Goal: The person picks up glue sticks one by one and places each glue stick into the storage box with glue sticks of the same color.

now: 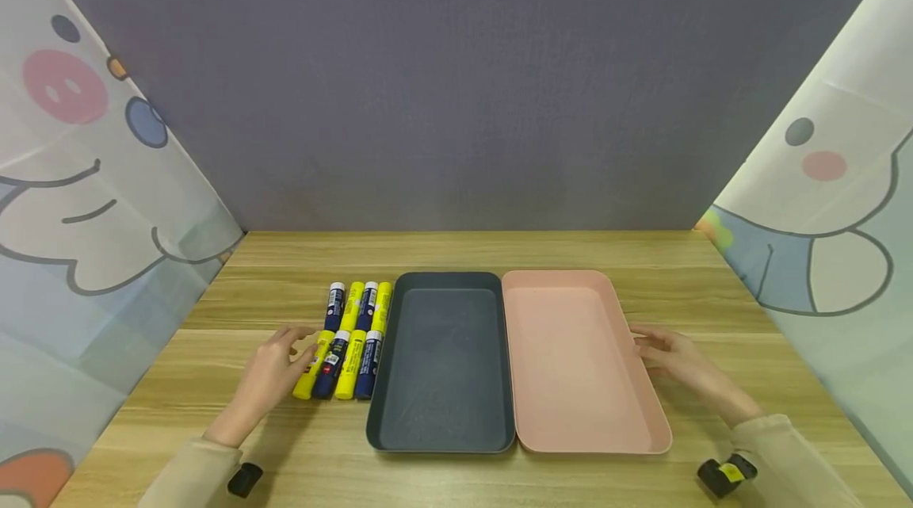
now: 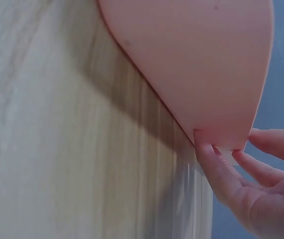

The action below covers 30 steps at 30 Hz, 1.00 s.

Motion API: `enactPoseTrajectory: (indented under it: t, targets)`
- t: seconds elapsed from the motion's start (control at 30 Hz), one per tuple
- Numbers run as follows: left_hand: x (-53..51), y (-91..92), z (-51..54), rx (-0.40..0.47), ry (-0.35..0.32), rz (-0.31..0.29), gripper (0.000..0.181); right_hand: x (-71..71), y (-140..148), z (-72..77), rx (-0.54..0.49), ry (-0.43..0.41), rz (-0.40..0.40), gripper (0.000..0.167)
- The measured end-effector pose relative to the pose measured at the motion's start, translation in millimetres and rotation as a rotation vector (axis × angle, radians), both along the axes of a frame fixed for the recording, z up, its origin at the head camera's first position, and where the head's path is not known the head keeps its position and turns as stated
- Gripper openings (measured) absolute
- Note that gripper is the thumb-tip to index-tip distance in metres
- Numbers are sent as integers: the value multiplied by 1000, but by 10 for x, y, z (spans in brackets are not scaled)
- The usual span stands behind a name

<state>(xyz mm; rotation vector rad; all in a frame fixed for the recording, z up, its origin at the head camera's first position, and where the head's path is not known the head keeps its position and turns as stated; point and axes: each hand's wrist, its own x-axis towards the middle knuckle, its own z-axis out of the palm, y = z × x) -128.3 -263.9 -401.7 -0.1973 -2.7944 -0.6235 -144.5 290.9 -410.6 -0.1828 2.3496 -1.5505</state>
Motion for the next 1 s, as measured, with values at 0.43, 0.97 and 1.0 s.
enactPoseTrajectory:
  t: [0.43, 0.97, 1.0]
  targets:
    - [-6, -61, -48, 38, -145, 40, 32, -34, 29, -37, -53, -1, 22, 55]
    - [-45, -70, -146, 83, -274, 32, 34, -38, 55, -62, -66, 24, 53, 56]
    - [-45, -66, -140, 83, -286, 30, 35, -38, 55, -62, -67, 23, 51, 56]
